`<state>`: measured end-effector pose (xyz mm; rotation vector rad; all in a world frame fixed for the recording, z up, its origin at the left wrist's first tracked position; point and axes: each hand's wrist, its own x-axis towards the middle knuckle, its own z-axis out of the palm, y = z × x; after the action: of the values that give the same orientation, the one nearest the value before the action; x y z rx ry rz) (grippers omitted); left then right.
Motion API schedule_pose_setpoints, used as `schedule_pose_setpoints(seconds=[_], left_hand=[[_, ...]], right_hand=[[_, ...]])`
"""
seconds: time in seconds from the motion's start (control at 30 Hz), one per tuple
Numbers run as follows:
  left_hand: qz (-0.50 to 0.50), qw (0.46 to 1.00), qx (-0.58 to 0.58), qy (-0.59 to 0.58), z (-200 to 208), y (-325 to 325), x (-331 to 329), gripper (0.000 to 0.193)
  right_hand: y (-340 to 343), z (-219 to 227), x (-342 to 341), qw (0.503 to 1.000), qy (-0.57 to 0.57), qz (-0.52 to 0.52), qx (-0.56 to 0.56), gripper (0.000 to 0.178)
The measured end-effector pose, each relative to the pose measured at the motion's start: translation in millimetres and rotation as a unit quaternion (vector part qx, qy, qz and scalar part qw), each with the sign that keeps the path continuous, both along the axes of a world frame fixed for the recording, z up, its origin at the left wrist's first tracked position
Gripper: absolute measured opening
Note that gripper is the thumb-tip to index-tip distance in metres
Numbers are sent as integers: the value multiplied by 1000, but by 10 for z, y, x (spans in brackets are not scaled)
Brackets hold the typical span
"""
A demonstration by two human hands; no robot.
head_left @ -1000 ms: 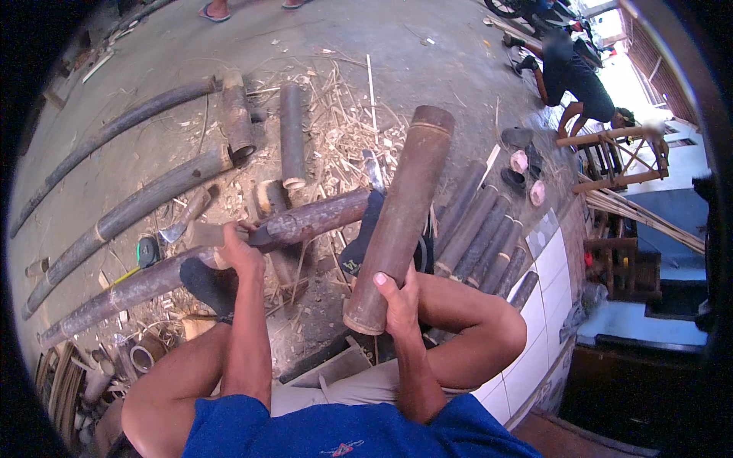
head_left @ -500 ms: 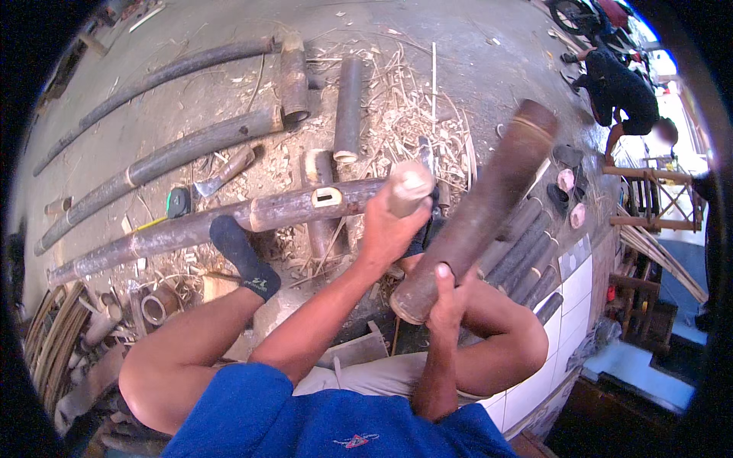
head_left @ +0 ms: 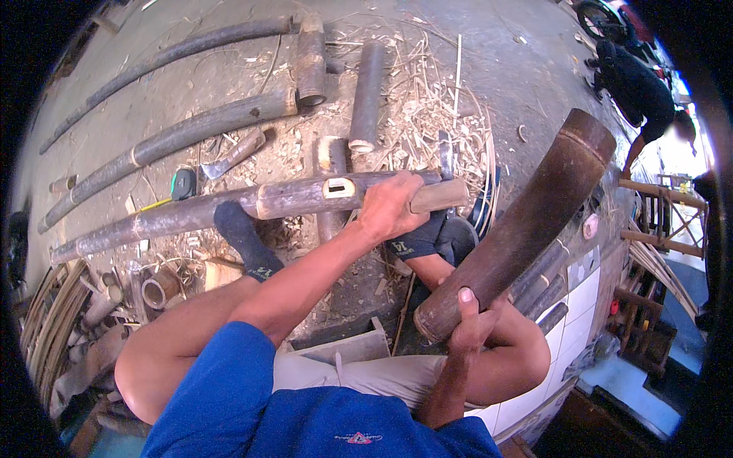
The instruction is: The person sits on the floor in a workshop and uses a wooden mallet and chisel to carve and shape a bamboo tube. They repeatedly strike the chisel to remove material and then smooth the interior with their hands.
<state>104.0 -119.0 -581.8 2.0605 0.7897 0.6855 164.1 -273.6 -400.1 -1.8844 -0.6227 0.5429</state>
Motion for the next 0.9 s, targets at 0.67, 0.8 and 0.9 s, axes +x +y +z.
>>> schedule_pose_setpoints(seconds=[0.67,0.8,0.9], left_hand=[[490,860,-141,-18,1154,692,-4430,38],[628,766,-122,-64,850,148,-4997,31],[656,743,-119,-58,409,-32,-5224,30]], right_hand=[[-93,-485,-264,993,98,65,28,56],[-205,-907,-5,986,153,47,39,90],[-210,-827,-3,984,162,70,-16,83]])
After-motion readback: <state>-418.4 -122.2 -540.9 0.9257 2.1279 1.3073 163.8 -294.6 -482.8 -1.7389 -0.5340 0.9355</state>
